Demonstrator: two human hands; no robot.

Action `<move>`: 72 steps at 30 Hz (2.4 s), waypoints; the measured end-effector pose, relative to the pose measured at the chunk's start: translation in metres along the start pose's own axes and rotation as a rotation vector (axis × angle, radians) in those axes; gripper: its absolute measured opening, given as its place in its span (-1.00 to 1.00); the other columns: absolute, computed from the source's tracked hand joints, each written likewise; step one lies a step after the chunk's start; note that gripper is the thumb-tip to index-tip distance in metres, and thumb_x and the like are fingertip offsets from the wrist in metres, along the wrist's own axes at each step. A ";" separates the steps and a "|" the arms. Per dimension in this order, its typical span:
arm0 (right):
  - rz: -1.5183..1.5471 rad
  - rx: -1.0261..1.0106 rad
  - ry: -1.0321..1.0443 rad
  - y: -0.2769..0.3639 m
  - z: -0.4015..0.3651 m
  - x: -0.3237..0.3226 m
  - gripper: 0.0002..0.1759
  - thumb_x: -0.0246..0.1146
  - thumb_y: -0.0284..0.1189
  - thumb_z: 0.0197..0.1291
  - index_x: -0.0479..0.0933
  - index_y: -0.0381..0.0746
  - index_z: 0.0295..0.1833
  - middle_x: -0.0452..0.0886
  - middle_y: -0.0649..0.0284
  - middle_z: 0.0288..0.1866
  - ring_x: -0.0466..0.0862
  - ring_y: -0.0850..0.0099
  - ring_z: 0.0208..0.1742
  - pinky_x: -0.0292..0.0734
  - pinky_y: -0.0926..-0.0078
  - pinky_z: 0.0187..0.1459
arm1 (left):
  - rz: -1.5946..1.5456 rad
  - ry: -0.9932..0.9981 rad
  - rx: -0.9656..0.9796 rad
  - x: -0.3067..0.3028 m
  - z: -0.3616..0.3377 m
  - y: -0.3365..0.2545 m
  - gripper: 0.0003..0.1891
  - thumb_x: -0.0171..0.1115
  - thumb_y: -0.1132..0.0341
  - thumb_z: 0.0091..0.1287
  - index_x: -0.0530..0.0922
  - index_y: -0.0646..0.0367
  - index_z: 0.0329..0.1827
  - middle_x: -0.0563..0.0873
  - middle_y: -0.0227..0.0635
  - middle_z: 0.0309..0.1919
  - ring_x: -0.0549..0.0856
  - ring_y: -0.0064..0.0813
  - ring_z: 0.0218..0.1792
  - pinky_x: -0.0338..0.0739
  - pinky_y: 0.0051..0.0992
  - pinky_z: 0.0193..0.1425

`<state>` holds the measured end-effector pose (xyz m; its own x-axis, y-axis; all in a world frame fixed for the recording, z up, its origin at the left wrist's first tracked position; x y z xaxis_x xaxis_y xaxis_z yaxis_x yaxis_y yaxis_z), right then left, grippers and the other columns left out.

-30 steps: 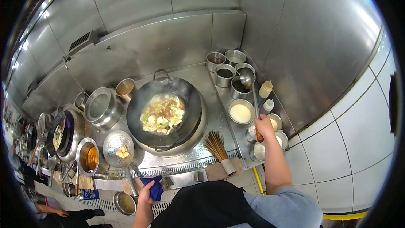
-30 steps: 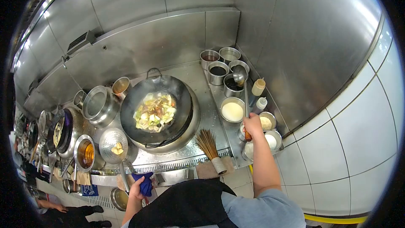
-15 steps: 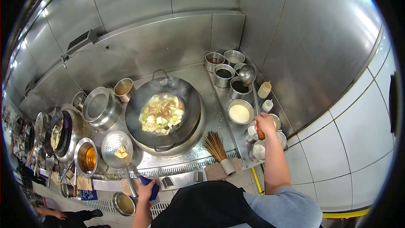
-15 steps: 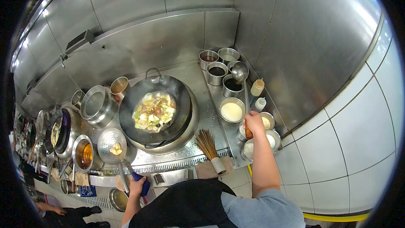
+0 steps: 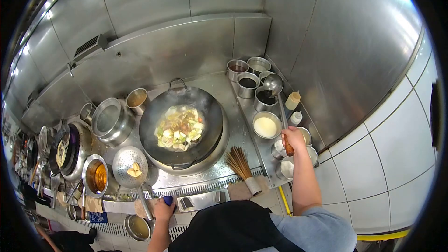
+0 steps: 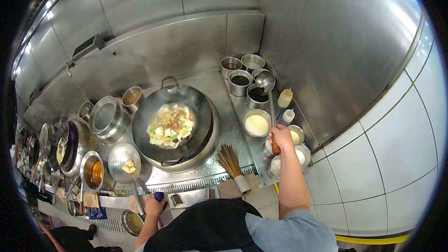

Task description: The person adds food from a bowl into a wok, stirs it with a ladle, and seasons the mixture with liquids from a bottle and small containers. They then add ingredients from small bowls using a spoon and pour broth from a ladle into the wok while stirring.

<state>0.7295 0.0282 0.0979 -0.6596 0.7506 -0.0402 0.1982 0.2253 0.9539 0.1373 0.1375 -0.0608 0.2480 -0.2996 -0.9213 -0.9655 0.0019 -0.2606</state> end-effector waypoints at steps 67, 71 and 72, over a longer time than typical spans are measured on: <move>-0.630 -0.244 0.577 -0.029 -0.178 0.216 -0.64 0.15 -0.51 0.15 0.46 -0.30 0.09 0.46 0.33 -0.57 0.45 0.54 -0.72 0.36 0.51 -0.66 | -0.870 -0.225 0.424 -0.085 -0.071 -0.048 -0.66 0.29 0.39 0.16 0.50 0.26 0.00 0.60 -0.13 -0.14 0.65 -0.23 -0.16 0.53 -0.35 -0.04; -0.915 -0.588 0.356 -0.050 -0.169 0.201 -0.69 0.18 -0.48 0.17 0.48 -0.26 0.05 0.53 0.22 -0.53 0.53 0.44 -0.59 0.40 0.39 -0.55 | -0.933 -0.022 0.704 -0.094 -0.067 -0.126 -0.67 0.28 0.32 0.21 0.52 0.28 0.00 0.63 -0.15 -0.15 0.67 -0.23 -0.19 0.55 -0.37 -0.09; -0.846 -0.421 0.361 -0.063 -0.169 0.202 -0.72 0.13 -0.49 0.23 0.47 -0.27 0.05 0.53 0.26 -0.53 0.55 0.43 -0.56 0.43 0.42 -0.52 | -0.937 0.009 0.723 -0.096 -0.064 -0.148 -0.65 0.27 0.31 0.24 0.51 0.27 0.04 0.63 -0.15 -0.17 0.66 -0.28 -0.21 0.54 -0.41 -0.08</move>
<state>0.4611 0.0611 0.0803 -0.6586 0.1975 -0.7261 -0.6618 0.3071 0.6839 0.2512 0.1051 0.0846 0.8316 -0.4780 -0.2828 -0.1371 0.3167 -0.9386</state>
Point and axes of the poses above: each hand's wrist, its own z-axis towards the middle knuckle, its own x-axis out of the palm, y = z × x, the point moved 8 cm from there along z, towards the middle knuckle
